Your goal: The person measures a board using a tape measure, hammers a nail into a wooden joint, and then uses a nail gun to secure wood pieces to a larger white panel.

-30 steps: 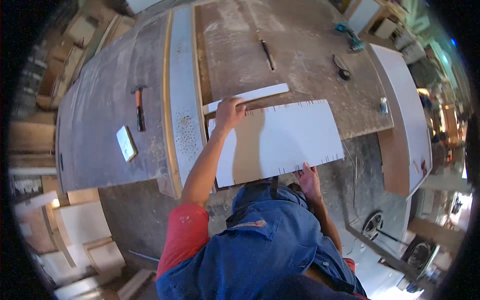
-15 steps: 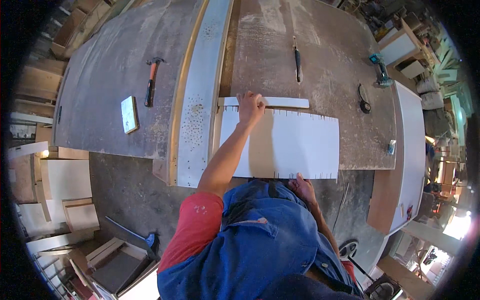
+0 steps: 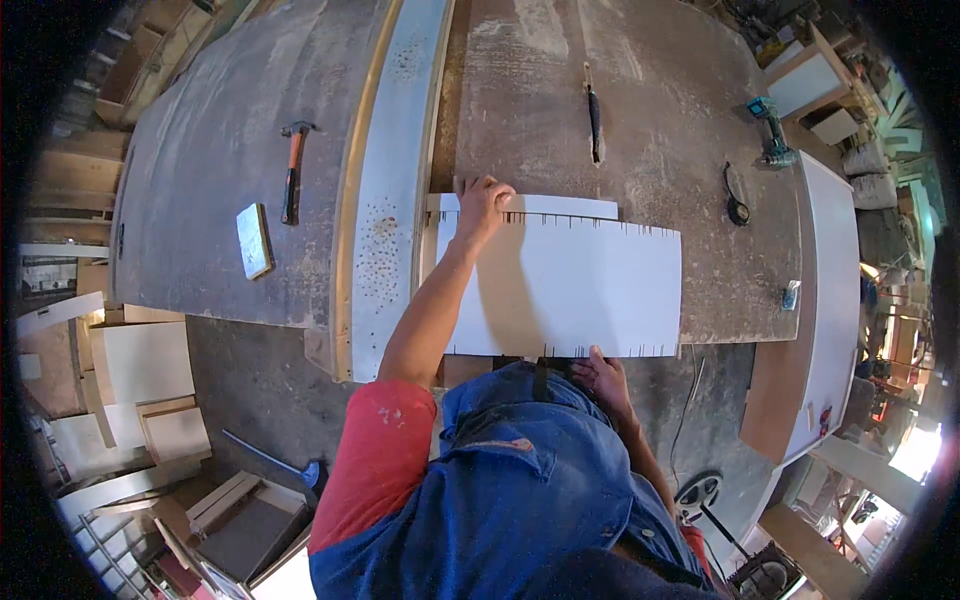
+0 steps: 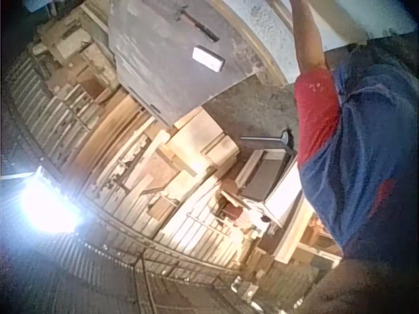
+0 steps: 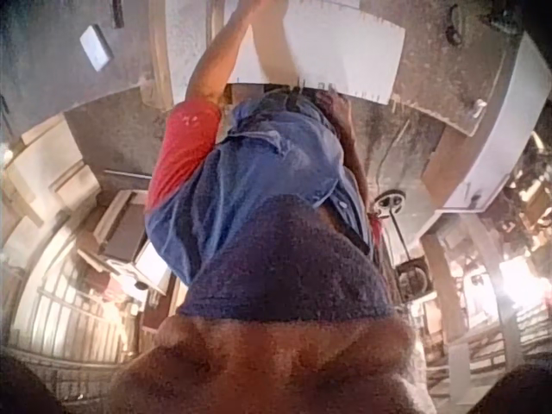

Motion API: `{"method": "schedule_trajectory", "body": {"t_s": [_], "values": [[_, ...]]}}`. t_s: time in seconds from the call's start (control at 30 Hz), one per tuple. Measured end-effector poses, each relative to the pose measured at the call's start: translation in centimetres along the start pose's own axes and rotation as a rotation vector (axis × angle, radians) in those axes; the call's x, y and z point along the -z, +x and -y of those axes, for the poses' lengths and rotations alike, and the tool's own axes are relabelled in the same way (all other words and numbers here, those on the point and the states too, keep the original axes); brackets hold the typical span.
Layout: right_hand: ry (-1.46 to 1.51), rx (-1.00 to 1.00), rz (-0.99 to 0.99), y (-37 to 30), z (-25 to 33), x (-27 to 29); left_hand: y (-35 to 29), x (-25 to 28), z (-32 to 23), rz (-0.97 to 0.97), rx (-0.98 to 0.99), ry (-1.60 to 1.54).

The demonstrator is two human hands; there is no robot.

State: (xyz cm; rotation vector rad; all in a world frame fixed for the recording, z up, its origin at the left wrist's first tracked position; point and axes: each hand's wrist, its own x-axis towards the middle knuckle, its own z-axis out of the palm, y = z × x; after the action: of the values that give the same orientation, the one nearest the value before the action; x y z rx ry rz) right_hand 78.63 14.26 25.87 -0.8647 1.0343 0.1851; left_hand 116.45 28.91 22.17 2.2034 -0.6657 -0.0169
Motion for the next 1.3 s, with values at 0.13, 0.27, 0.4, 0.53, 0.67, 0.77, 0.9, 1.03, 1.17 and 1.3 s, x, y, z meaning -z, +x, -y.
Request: {"method": "schedule_trajectory", "body": {"t_s": [0.13,0.27,0.4,0.53,0.67,0.77,0.9,1.03,1.17,1.3], "values": [[0.006,-0.004,0.012,-0.1,0.3,-0.3,-1.2,0.0,-1.9,-0.176,-0.015,0.166],[-0.244,0.035,-0.009,0.3,0.1,0.5,-1.7,-0.1,-2.2,-0.2,-0.058,0.312],[-0.268,-0.003,0.166,0.5,-0.2,4.4,-1.2,-0.7,-1.4,-0.156,-0.067,0.223],[-0.031,-0.072,0.034,-0.5,1.1,13.6,-1.2,-1.7,-1.0,-0.138,0.022,0.28],[0.205,0.19,-0.526,0.9,3.5,23.7,-1.1,-2.7,-0.8,-0.049,0.023,0.465],[0.627,0.475,-0.572,3.3,6.6,31.5,-0.9,-2.8,-1.1,-0.106,0.057,0.452],[0.844,0.536,-0.885,7.8,11.9,39.1,-0.8,-2.4,-2.8,-0.248,-0.089,0.634],[1.077,0.661,-0.985,11.1,17.1,42.4,-1.1,-2.3,-6.2,-0.158,-0.028,0.604],[1.069,0.953,-0.325,12.6,19.3,43.0,-0.9,-2.2,-9.4,-0.149,0.117,0.56],[0.999,0.807,-0.392,12.6,19.0,42.6,-0.6,-2.3,-10.8,-0.18,0.058,0.59]]}}
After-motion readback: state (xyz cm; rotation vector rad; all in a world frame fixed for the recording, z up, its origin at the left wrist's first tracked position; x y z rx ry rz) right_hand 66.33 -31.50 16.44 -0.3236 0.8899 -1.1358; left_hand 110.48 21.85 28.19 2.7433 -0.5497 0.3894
